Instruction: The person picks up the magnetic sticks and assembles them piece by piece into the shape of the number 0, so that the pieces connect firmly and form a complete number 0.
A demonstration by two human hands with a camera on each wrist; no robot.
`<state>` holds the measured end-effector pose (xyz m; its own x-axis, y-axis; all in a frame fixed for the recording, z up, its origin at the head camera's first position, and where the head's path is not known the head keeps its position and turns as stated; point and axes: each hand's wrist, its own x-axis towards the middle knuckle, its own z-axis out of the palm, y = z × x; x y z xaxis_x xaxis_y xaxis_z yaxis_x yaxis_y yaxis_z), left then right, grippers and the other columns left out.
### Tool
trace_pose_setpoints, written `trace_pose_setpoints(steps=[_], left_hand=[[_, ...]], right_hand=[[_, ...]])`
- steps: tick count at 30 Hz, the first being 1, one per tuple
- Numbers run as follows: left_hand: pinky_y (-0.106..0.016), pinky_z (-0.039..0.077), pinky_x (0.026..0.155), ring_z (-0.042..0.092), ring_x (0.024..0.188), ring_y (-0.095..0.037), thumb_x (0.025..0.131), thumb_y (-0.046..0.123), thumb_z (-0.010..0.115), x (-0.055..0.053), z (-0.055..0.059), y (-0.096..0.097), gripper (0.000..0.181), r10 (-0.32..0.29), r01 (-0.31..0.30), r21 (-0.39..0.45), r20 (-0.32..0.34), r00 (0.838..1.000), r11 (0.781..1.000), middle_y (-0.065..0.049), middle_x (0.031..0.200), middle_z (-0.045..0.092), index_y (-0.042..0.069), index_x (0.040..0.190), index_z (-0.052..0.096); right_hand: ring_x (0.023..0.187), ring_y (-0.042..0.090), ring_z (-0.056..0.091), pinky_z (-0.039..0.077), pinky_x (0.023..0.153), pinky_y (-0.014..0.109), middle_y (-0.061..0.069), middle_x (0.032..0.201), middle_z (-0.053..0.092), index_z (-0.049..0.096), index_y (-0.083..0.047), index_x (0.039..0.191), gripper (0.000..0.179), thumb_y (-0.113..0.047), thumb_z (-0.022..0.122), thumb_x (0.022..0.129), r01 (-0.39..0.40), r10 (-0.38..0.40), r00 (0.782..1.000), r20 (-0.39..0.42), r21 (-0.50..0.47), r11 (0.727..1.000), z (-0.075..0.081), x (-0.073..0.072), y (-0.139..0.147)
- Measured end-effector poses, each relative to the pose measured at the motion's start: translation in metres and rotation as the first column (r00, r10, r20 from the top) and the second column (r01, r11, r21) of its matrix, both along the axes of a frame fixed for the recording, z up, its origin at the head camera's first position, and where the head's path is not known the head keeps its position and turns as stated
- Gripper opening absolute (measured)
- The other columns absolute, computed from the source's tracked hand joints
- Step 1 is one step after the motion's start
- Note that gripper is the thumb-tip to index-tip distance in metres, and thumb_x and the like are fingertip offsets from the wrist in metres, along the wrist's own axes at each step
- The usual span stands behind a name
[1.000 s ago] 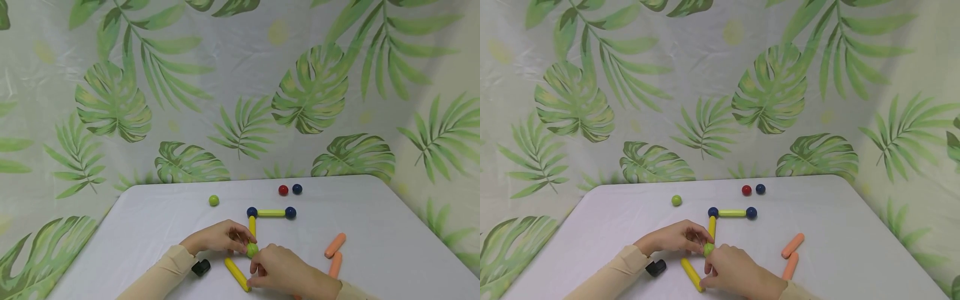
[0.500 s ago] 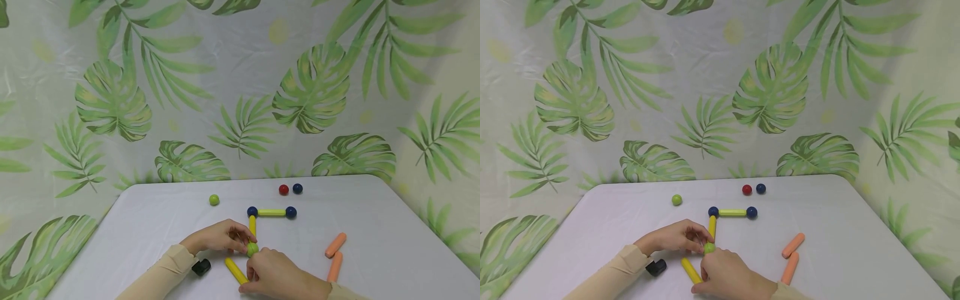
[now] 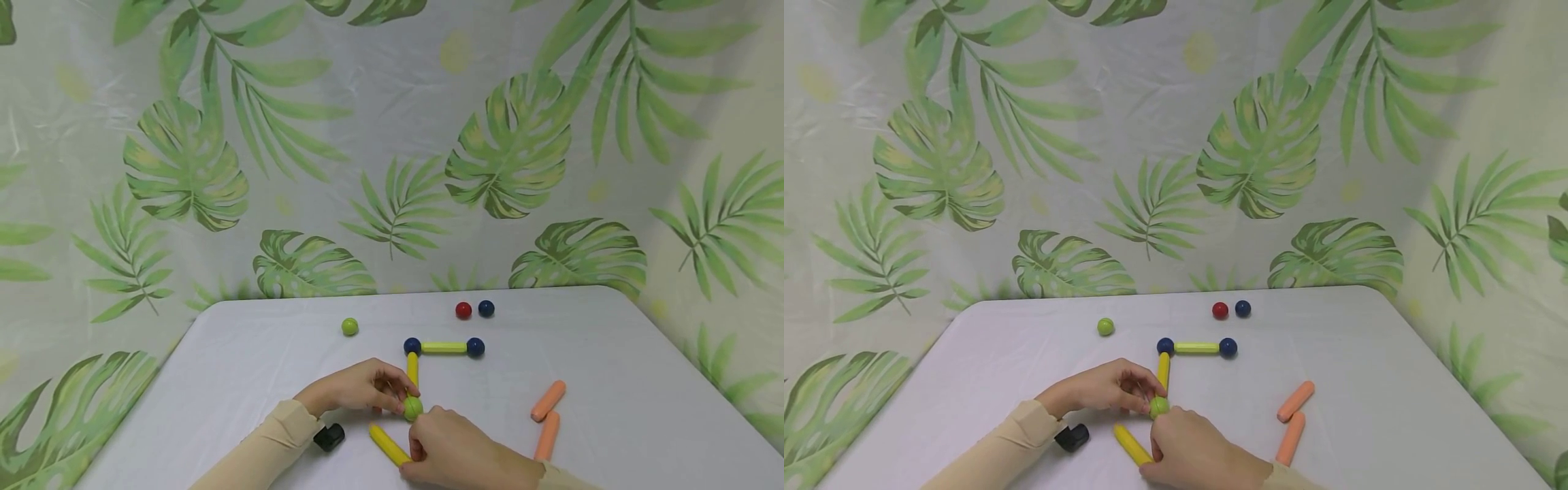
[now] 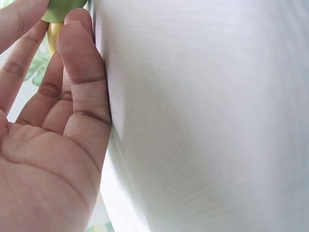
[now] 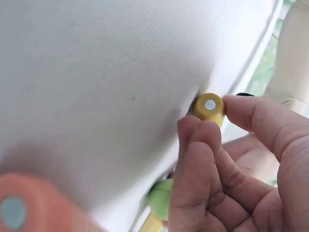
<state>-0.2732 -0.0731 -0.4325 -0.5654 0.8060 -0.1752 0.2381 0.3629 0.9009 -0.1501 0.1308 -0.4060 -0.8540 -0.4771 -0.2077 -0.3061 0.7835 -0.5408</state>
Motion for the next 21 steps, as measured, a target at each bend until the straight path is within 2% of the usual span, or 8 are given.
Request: trace_pose_setpoints(steps=[5, 8, 15, 21], left_hand=[[-0.02, 0.046, 0.062, 0.059, 0.074, -0.007, 0.096, 0.006, 0.08, 0.001, 0.001, 0.002, 0.028, 0.011, -0.011, -0.004, 0.008, 1.0, 1.0, -0.008, 0.103, 0.073, 0.013, 0.123, 0.079], [-0.021, 0.047, 0.062, 0.059, 0.074, -0.007, 0.095, 0.007, 0.081, 0.001, 0.001, 0.002, 0.029, 0.016, -0.016, -0.012, 0.01, 1.0, 1.0, -0.008, 0.103, 0.073, 0.014, 0.123, 0.08], [-0.022, 0.049, 0.063, 0.059, 0.074, -0.008, 0.095, 0.006, 0.081, 0.001, 0.001, 0.001, 0.029, 0.019, -0.018, -0.015, 0.009, 1.0, 1.0, -0.007, 0.103, 0.073, 0.013, 0.123, 0.079], [-0.021, 0.046, 0.061, 0.058, 0.072, -0.008, 0.096, 0.008, 0.08, 0.0, 0.001, 0.001, 0.029, 0.013, -0.013, -0.005, 0.017, 1.0, 1.0, -0.01, 0.104, 0.073, 0.013, 0.124, 0.079]], right_hand=[[0.058, 0.006, 0.05, 0.042, 0.057, 0.021, -0.009, 0.059, 0.057, 0.067, -0.018, 0.066, 0.027, -0.025, 0.084, 0.087, 0.03, -0.029, 0.998, 0.057, -0.003, 1.0, 0.003, 0.005, 0.013], [0.06, 0.008, 0.05, 0.041, 0.058, 0.022, -0.007, 0.062, 0.058, 0.067, -0.019, 0.068, 0.028, -0.028, 0.085, 0.087, 0.051, -0.053, 0.996, 0.077, 0.023, 0.998, 0.005, 0.008, 0.02], [0.059, 0.006, 0.051, 0.043, 0.056, 0.022, -0.011, 0.063, 0.058, 0.069, -0.019, 0.076, 0.029, -0.038, 0.09, 0.086, 0.006, -0.006, 1.0, -0.001, 0.045, 0.999, 0.005, 0.003, 0.012], [0.054, 0.005, 0.045, 0.036, 0.053, 0.02, -0.011, 0.06, 0.05, 0.068, -0.019, 0.076, 0.031, -0.038, 0.09, 0.085, -0.014, 0.021, 0.998, -0.062, 0.112, 0.994, 0.001, -0.004, -0.007]])
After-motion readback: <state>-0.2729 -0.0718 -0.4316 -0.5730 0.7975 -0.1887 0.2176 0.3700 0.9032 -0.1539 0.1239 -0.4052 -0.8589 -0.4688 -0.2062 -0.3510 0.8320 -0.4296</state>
